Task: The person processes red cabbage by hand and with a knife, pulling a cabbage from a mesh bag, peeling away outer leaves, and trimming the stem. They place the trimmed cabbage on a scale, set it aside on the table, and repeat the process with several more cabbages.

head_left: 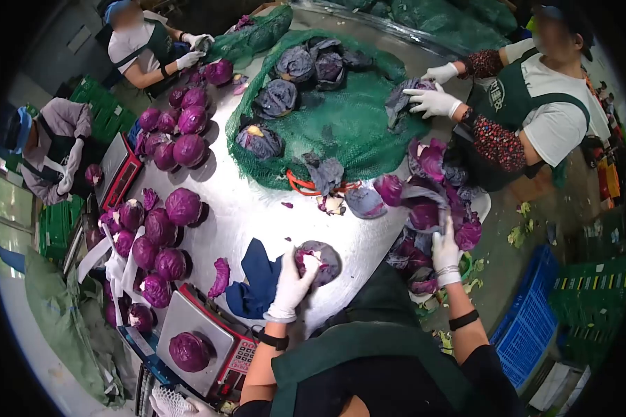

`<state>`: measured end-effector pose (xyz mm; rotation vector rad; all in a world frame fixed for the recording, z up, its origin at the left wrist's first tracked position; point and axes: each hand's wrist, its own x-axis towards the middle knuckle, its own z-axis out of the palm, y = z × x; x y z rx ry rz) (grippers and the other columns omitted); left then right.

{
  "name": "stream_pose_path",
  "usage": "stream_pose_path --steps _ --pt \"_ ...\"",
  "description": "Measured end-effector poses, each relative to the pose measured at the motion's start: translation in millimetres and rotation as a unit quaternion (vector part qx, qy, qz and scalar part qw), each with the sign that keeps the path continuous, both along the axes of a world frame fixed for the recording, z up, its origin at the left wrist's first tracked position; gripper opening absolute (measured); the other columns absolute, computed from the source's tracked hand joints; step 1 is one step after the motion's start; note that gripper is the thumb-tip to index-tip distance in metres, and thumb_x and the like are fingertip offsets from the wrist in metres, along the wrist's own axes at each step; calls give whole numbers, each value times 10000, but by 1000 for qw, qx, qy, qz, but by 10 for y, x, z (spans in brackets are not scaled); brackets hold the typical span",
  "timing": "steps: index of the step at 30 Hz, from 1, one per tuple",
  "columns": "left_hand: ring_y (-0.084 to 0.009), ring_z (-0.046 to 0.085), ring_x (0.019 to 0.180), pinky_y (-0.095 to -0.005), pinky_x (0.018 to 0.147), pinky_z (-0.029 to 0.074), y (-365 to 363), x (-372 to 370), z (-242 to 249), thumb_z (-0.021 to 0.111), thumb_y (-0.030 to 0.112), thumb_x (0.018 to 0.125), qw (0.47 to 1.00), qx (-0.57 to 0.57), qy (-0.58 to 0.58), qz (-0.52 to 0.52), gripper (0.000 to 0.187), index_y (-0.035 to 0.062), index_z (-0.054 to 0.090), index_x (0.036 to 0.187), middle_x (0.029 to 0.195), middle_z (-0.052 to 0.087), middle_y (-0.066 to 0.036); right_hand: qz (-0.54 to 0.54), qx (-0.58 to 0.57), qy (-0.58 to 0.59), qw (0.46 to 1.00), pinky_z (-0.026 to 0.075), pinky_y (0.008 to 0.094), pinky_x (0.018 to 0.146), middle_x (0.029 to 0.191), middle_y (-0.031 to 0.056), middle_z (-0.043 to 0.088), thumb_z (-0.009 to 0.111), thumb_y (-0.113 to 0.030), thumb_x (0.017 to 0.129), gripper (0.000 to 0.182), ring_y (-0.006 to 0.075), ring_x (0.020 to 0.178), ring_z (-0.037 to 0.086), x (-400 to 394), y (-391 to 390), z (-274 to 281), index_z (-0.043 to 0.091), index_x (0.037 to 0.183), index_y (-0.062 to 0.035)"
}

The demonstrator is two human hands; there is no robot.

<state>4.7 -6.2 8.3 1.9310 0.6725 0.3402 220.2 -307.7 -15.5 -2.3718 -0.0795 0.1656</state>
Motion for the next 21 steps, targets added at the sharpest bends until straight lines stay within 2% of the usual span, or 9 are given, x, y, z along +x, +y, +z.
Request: stream_pose_path --steps 4,6,10,12,15,16,18,19,21 --pt "-376 418 1206 -398 1021 342 -80 -36 -57 655 285 839 998 40 1 -51 753 -78 266 1372 1269 409 -285 25 118 74 990 439 372 493 600 110 536 467 -290 953 541 215 485 536 -23 364 -256 263 1447 -205" --pt "-368 432 1185 -393 1016 349 -115 -58 -103 657 273 838 999 36 6 -16 739 -69 275 1371 1256 419 -279 -149 347 201 904 371 310 377 534 28 466 441 -329 969 456 155 386 442 397 64 -621 351 1399 -211" --pt "-343 465 1160 -375 1005 364 -71 -161 -198 680 280 816 996 -91 9 3 749 -80 300 1352 1243 430 -256 -264 212 149 929 324 259 332 541 -20 440 455 -320 972 341 95 366 385 823 -405 -454 472 1288 -193" --pt "-339 478 1142 -377 992 376 -65 -148 -159 690 265 802 998 -69 -6 -4 748 -72 312 1352 1247 434 -261 -176 286 57 940 343 241 339 548 -30 442 464 -322 966 237 89 374 401 724 -368 -88 511 1091 -126" --pt "-363 473 1133 -385 980 385 -151 -66 -77 696 270 794 999 -16 26 16 748 -65 319 1346 1215 445 -270 -140 274 76 948 338 222 352 553 -49 404 428 -284 979 222 67 399 387 582 -194 -82 538 1111 -143" --pt "-373 473 1116 -388 968 392 -172 -41 -102 690 281 798 1000 12 9 10 739 -72 323 1333 1183 453 -273 -145 405 157 889 330 220 359 618 -47 446 431 -198 972 180 43 444 409 398 101 172 567 1072 -135" --pt "-378 471 1106 -391 958 396 -213 26 108 685 304 805 999 24 32 10 744 -79 318 1327 1177 446 -275 216 130 24 967 483 256 591 818 56 569 458 -131 922 173 156 657 575 11 432 59 577 1038 -83" --pt "-386 465 1104 -394 952 399 -231 38 62 687 329 805 998 33 40 21 772 -83 304 1334 1184 439 -276 421 6 -239 875 490 312 802 1053 161 592 481 -126 901 247 257 900 609 -172 632 7 561 1123 -54" --pt "-399 441 1143 -397 970 389 -229 12 -14 695 357 802 999 46 27 8 814 -82 282 1350 1229 403 -289 388 140 -66 909 472 385 875 1212 219 541 511 -176 896 396 333 1015 585 -697 1172 114 472 1261 -27"
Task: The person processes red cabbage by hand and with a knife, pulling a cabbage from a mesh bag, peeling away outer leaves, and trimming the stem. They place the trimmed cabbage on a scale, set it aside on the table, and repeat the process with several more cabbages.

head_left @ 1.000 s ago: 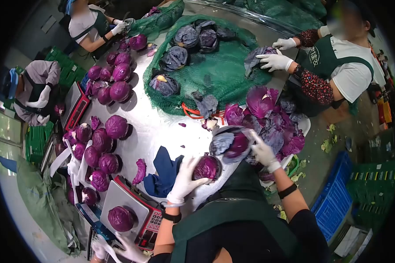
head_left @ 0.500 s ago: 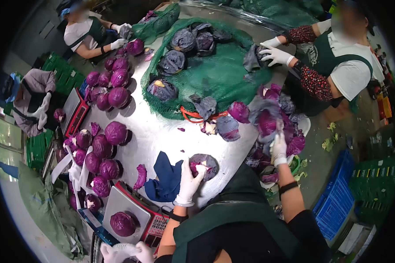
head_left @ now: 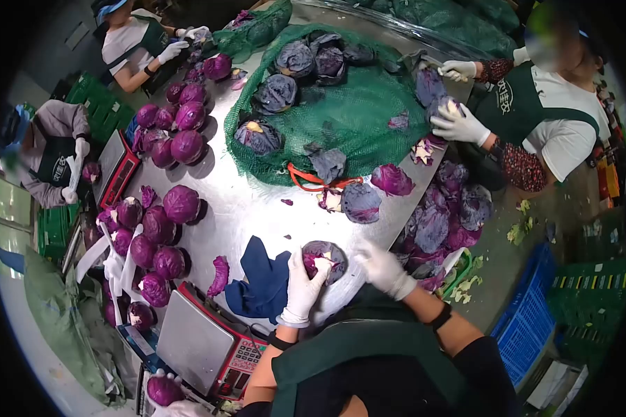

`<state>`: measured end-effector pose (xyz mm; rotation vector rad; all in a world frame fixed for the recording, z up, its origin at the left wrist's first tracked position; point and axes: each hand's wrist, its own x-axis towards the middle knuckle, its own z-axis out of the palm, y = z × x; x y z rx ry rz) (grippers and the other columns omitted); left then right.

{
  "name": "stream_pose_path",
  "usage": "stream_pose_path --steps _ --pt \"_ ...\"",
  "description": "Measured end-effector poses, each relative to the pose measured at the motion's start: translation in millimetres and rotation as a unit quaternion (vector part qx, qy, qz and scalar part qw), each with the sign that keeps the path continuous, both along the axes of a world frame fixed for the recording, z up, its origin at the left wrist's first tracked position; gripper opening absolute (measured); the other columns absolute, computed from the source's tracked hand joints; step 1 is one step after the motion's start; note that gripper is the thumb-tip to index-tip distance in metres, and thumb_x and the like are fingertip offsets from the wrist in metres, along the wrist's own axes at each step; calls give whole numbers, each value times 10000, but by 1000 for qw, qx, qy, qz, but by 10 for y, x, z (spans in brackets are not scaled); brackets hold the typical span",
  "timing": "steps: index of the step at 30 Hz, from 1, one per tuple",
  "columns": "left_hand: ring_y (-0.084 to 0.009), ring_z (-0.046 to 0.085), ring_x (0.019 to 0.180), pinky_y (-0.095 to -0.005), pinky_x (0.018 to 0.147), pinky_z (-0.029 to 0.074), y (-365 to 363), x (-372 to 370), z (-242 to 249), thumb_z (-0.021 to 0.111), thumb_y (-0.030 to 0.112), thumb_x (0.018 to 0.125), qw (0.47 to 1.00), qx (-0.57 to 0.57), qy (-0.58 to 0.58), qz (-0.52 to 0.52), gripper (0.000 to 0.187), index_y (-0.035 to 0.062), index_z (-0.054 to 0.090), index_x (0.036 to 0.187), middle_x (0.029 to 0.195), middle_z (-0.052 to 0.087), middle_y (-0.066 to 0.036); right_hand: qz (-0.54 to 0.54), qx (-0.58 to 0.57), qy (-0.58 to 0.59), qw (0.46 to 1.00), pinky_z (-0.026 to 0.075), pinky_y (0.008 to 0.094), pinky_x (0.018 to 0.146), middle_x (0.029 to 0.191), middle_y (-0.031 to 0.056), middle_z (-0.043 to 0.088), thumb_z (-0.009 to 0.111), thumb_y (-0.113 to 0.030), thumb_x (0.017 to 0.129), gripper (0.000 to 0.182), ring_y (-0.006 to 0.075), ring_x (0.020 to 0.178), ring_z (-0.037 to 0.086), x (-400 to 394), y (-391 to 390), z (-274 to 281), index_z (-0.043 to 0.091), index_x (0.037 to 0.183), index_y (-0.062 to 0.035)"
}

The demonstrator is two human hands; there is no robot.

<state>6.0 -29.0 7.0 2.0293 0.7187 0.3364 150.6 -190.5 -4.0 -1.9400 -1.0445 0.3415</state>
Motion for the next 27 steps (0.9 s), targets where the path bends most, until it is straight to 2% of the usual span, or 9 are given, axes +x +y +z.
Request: stream_pose_path --steps 4,9,11,12,15,19,20,25,27 --pt "-460 362 1226 -437 1015 349 -83 -45 -60 662 416 812 998 46 33 -24 821 -21 273 1387 1335 320 -314 52 -201 91 974 491 384 838 1214 213 553 521 -315 911 481 337 1027 595 -204 467 198 482 1266 7" --pt "-464 378 1189 -471 1006 345 2 130 31 616 454 832 995 49 74 -52 779 7 304 1389 1341 354 -286 -35 -46 40 998 501 414 672 828 196 631 483 -232 916 205 338 760 627 161 487 -579 566 944 -47" --pt "-437 377 1219 -445 1033 324 145 23 -115 634 434 832 995 13 29 -90 807 -7 276 1405 1339 357 -285 -125 -88 235 960 494 404 567 715 177 610 469 -209 925 197 318 593 609 249 388 -762 559 914 -34" --pt "-379 378 1253 -413 1059 300 245 -40 -112 666 388 829 991 -70 -22 -110 839 -29 239 1419 1336 371 -270 -120 -44 305 944 457 349 452 604 114 566 473 -195 932 187 232 450 551 198 361 -621 553 909 -28" --pt "-248 373 1283 -345 1076 291 418 -336 -54 676 222 845 914 -397 -37 -70 812 -36 187 1441 1378 386 -195 -91 -42 472 876 422 292 409 581 53 536 492 -202 937 183 141 418 506 170 290 -527 560 933 -32" --pt "-278 447 1232 -328 1034 347 172 -231 18 742 302 769 985 -175 13 -3 860 -87 276 1379 1315 440 -249 -63 -73 411 906 409 294 402 586 53 544 499 -194 933 185 138 425 506 95 308 -102 573 999 -37" --pt "-301 505 1168 -331 993 386 137 -176 -102 772 355 721 996 -57 45 45 879 -98 330 1331 1239 490 -279 9 -31 210 977 433 328 451 567 89 535 516 -169 917 169 176 459 528 112 295 -183 569 1008 -37" --pt "-279 553 1108 -335 938 441 286 -219 -160 797 304 690 978 -203 -31 -41 800 -22 395 1300 1200 536 -220 -146 -164 169 961 488 438 621 759 175 642 602 -341 854 329 330 681 637 810 139 -414 563 1035 -69" --pt "-310 517 1153 -360 988 408 137 -187 27 810 287 664 991 -89 -19 -102 828 -9 391 1313 1246 501 -214 -158 -274 -74 946 509 457 691 978 168 659 664 -450 771 620 341 812 649 813 86 -5 473 1265 -127"
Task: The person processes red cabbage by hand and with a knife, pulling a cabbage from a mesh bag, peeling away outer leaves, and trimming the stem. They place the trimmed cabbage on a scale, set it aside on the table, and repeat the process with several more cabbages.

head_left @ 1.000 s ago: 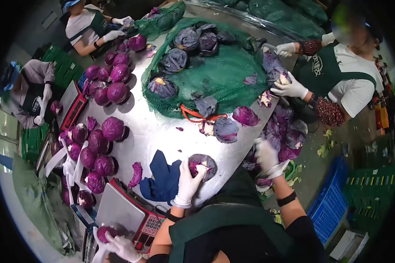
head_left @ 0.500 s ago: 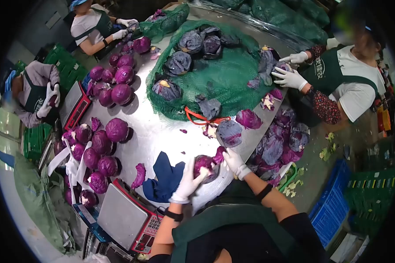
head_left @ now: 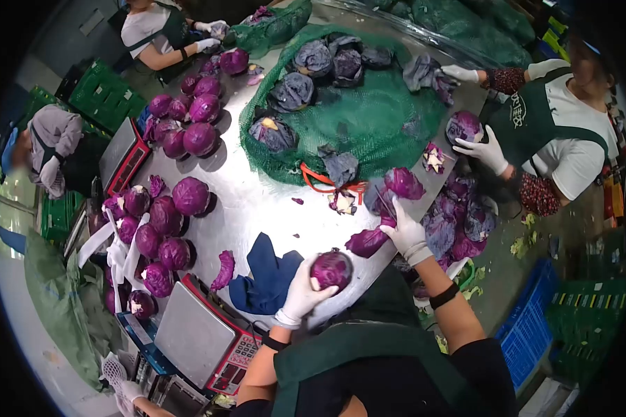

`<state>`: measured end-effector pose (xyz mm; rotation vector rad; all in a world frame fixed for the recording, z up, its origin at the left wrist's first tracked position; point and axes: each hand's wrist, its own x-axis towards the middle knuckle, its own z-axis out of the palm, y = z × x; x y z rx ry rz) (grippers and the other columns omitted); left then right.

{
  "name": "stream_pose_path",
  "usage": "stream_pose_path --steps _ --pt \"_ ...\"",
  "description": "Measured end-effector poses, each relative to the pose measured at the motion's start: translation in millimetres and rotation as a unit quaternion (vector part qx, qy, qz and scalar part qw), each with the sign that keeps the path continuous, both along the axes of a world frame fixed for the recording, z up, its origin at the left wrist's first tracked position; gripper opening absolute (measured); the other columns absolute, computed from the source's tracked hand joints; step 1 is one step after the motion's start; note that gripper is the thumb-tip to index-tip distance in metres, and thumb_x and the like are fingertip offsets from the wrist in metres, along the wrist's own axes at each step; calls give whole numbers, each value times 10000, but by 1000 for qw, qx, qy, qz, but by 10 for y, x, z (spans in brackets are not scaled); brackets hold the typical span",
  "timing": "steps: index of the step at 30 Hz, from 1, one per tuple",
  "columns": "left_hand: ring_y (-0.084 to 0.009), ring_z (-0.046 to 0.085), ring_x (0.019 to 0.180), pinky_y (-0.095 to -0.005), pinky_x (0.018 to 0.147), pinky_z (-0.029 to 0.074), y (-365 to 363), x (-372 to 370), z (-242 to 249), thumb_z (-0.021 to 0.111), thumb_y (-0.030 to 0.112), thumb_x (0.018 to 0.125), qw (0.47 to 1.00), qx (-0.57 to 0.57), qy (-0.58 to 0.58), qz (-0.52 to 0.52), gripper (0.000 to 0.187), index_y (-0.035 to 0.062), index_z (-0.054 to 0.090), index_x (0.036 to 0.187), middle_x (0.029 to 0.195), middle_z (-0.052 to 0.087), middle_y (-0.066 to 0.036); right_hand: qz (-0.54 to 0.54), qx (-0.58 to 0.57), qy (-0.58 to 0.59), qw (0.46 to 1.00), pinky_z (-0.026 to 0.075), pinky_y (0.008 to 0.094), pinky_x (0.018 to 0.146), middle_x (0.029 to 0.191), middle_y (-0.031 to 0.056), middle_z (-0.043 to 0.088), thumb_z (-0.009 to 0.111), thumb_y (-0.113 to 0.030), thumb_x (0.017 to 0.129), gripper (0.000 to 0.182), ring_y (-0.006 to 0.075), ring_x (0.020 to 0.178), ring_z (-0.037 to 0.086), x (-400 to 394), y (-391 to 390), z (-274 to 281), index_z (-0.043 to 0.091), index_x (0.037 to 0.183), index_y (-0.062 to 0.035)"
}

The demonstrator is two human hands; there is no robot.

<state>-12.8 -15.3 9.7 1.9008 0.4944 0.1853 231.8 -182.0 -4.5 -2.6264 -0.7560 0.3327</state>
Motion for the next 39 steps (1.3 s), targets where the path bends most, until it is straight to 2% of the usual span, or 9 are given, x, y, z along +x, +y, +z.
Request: stream_pose_path --steps 2,5,16,21,23,26,30,34,39 --pt "-364 461 1190 -424 1004 378 -199 55 94 806 296 627 989 143 -3 -33 871 16 381 1334 1298 469 -181 102 191 -48 975 509 435 699 1008 153 650 677 -426 762 641 333 855 642 -212 31 196 477 1290 -123" --pt "-347 440 1213 -457 951 381 -399 153 137 776 368 631 951 289 67 -85 873 49 384 1343 1333 440 -161 226 92 107 964 517 387 699 963 139 637 716 -356 699 600 304 819 638 -595 68 616 532 1207 -96" --pt "-346 392 1260 -446 1023 331 -242 119 164 787 349 625 961 250 68 -97 877 77 385 1355 1349 427 -171 148 197 87 965 510 415 633 882 169 630 582 -103 738 566 324 684 629 -475 -13 84 435 1284 -118" --pt "-277 438 1250 -360 1066 337 128 -161 -15 835 101 623 994 -98 17 -35 935 39 306 1391 1334 438 -175 -7 132 38 990 508 392 624 886 154 623 666 -173 773 718 295 702 636 -159 -98 451 350 1418 -187" --pt "-275 452 1240 -412 1036 382 131 -186 -97 723 306 763 903 -410 -50 121 781 51 326 1386 1328 449 -152 49 184 59 980 505 381 632 882 152 619 656 -162 781 660 291 720 637 -312 60 421 396 1389 -165" --pt "-323 454 1238 -529 933 470 94 2 -50 468 573 856 626 -736 -153 207 679 122 395 1358 1344 444 -170 178 265 80 944 493 371 773 963 173 615 618 -138 808 446 293 898 623 -400 274 -76 547 1243 -74" --pt "-439 583 1025 -477 778 561 163 126 -10 429 597 853 459 -844 -241 135 686 112 428 1339 1284 504 -204 148 209 108 961 441 348 950 1159 174 599 597 -161 817 391 308 1087 570 -98 74 -581 572 1185 -32" --pt "-390 573 1074 -440 797 562 232 168 45 447 596 853 446 -845 -219 195 686 99 446 1325 1267 522 -189 33 131 -37 990 446 357 947 1146 162 614 599 -64 794 388 310 1069 583 343 -477 -388 583 1181 -34" --pt "-375 573 1086 -408 848 547 4 330 71 424 600 881 524 -800 -191 219 675 81 456 1312 1256 538 -175 35 291 335 896 489 298 827 1105 95 628 602 -76 832 461 192 923 623 -215 -36 211 501 1275 -1"
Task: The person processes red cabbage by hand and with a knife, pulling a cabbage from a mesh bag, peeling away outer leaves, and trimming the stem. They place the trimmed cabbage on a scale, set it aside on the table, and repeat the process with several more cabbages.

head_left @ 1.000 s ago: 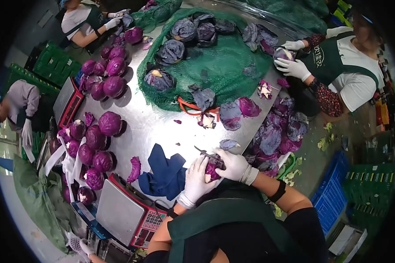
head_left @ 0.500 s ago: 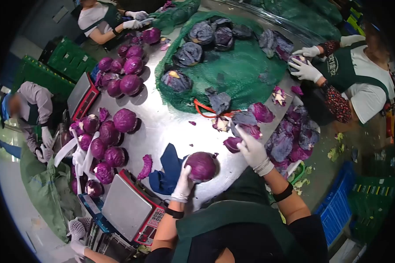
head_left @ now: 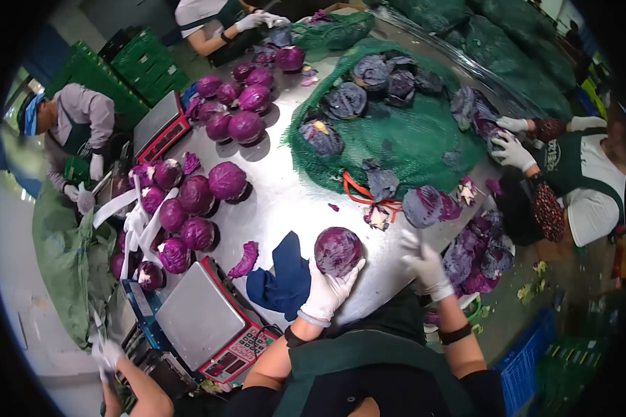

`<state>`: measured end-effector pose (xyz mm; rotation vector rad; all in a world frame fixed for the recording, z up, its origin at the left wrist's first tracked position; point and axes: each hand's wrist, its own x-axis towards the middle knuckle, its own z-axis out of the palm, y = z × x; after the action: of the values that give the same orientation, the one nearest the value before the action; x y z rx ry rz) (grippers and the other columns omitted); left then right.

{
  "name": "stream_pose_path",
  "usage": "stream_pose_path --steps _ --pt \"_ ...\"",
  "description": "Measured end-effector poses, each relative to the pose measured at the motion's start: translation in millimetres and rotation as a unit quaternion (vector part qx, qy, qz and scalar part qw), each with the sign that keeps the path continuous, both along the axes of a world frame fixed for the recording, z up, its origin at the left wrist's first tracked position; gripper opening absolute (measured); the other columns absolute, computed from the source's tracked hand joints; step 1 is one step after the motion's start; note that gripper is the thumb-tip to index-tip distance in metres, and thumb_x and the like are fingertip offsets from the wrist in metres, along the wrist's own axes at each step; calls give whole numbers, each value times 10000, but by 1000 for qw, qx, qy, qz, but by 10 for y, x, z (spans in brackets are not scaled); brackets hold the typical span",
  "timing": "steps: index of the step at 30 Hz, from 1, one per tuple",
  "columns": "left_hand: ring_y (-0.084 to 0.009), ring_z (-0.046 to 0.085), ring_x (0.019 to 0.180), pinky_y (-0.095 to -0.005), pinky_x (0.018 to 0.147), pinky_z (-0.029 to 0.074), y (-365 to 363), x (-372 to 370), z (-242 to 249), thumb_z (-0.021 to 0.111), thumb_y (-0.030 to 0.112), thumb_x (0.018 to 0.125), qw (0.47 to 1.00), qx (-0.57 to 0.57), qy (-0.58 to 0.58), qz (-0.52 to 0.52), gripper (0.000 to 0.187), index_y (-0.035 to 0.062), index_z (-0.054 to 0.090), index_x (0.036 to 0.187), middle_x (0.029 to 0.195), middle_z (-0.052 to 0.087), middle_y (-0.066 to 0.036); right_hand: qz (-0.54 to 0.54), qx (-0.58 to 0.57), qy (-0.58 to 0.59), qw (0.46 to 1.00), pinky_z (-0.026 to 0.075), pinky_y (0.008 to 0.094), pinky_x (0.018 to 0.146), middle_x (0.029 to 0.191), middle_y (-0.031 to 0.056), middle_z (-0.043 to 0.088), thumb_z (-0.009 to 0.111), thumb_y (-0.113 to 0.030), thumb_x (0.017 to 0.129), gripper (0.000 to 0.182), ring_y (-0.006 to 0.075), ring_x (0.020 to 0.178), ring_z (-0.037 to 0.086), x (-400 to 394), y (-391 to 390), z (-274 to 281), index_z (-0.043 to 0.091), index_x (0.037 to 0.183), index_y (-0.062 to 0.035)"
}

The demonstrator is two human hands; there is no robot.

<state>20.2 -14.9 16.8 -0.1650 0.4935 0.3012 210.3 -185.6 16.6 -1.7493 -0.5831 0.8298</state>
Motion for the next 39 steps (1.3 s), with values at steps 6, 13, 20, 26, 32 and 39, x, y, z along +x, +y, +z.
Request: stream_pose_path --steps 6,13,20,26,32,39 --pt "-346 488 1193 -397 991 416 -100 -263 -67 634 473 817 793 525 235 -200 775 44 324 1383 1340 427 -203 117 39 337 933 468 234 555 849 4 588 596 -323 910 494 86 588 527 -243 418 -381 476 1268 -3" --pt "-416 466 1146 -442 923 462 10 -197 105 821 345 614 350 861 285 -236 1059 52 218 1433 1409 300 -224 77 24 -216 973 525 343 718 855 128 658 553 -283 913 356 271 818 652 -578 682 -598 587 1148 -18" --pt "-403 446 1191 -434 935 459 -74 -252 -9 789 357 659 296 890 271 -215 969 28 263 1403 1384 343 -244 144 -98 -338 925 508 408 635 868 157 636 587 -511 811 450 326 747 635 -640 793 36 632 864 -66" --pt "-347 396 1267 -378 1039 367 53 -612 -258 838 171 633 488 814 261 -174 1065 29 150 1433 1386 312 -238 159 -151 -279 935 504 383 564 830 184 666 575 -426 852 389 295 626 635 -495 972 -940 657 921 -52" --pt "-242 356 1288 -367 1088 297 12 -632 -112 764 7 678 742 624 215 -118 1013 41 97 1440 1383 313 -169 104 -20 259 960 435 202 471 793 43 612 632 -247 882 447 81 526 528 -525 684 -606 526 1274 -59" --pt "-276 357 1309 -381 1081 314 -8 -514 145 853 127 625 667 710 204 -96 1155 40 48 1449 1445 258 -218 111 186 257 942 493 218 661 1107 82 576 754 -104 767 693 103 790 583 -777 590 102 405 1365 -57"
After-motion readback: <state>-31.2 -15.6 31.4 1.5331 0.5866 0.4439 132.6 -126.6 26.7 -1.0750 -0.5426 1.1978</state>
